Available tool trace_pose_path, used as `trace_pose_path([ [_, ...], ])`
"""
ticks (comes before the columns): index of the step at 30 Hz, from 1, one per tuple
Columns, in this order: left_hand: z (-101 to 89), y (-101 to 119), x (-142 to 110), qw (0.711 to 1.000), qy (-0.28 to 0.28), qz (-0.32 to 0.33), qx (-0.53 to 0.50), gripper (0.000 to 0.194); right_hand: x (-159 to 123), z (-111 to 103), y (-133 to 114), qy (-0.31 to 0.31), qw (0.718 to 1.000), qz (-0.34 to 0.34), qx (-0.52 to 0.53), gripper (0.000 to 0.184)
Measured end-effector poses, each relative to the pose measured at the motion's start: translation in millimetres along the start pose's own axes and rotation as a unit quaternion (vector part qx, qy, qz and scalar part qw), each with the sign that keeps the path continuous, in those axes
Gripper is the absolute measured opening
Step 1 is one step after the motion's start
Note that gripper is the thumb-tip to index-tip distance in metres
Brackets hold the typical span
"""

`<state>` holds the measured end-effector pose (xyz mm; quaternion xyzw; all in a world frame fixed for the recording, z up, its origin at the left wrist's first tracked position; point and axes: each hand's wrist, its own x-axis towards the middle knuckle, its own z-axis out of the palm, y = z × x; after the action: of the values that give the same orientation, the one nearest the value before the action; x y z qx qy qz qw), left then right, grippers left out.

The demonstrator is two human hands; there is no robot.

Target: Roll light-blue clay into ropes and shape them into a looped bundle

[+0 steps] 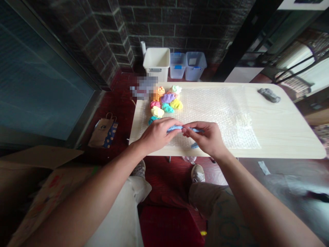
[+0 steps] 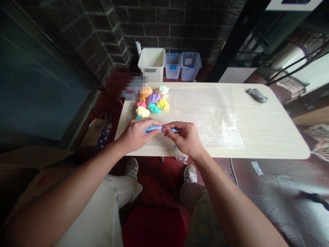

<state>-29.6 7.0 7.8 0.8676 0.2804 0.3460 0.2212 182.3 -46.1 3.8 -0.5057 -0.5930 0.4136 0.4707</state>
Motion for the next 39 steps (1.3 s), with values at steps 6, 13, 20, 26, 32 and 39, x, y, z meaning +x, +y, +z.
trace_pose_path([
  [6, -3.9, 4, 2, 1.000, 0.028, 0.004, -0.007, 0.007, -2, 3, -6, 0.020, 1.000, -0.003, 0.015, 0.037],
  [13, -3.7, 3, 1, 0.999, -0.002, -0.026, -0.036, 0.013, -2, 1, -6, 0.032, 0.997, -0.041, -0.051, 0.028],
  [20, -4.5, 3, 3, 0.996, -0.006, -0.049, -0.068, 0.008, -3, -2, -8, 0.035, 0.990, -0.088, -0.104, 0.023],
  [26, -6.1, 4, 3, 0.996, -0.020, -0.055, -0.071, 0.014, -3, -6, -16, -0.001, 0.969, -0.172, -0.177, 0.015],
  [32, -3.2, 3, 2, 0.993, -0.014, -0.071, -0.097, 0.023, -4, -7, -15, 0.017, 0.972, -0.119, -0.199, 0.020],
  [39, -0.7, -1, 0, 0.997, 0.016, -0.058, -0.057, 0.013, -4, -5, -14, -0.002, 0.976, -0.142, -0.163, 0.023],
])
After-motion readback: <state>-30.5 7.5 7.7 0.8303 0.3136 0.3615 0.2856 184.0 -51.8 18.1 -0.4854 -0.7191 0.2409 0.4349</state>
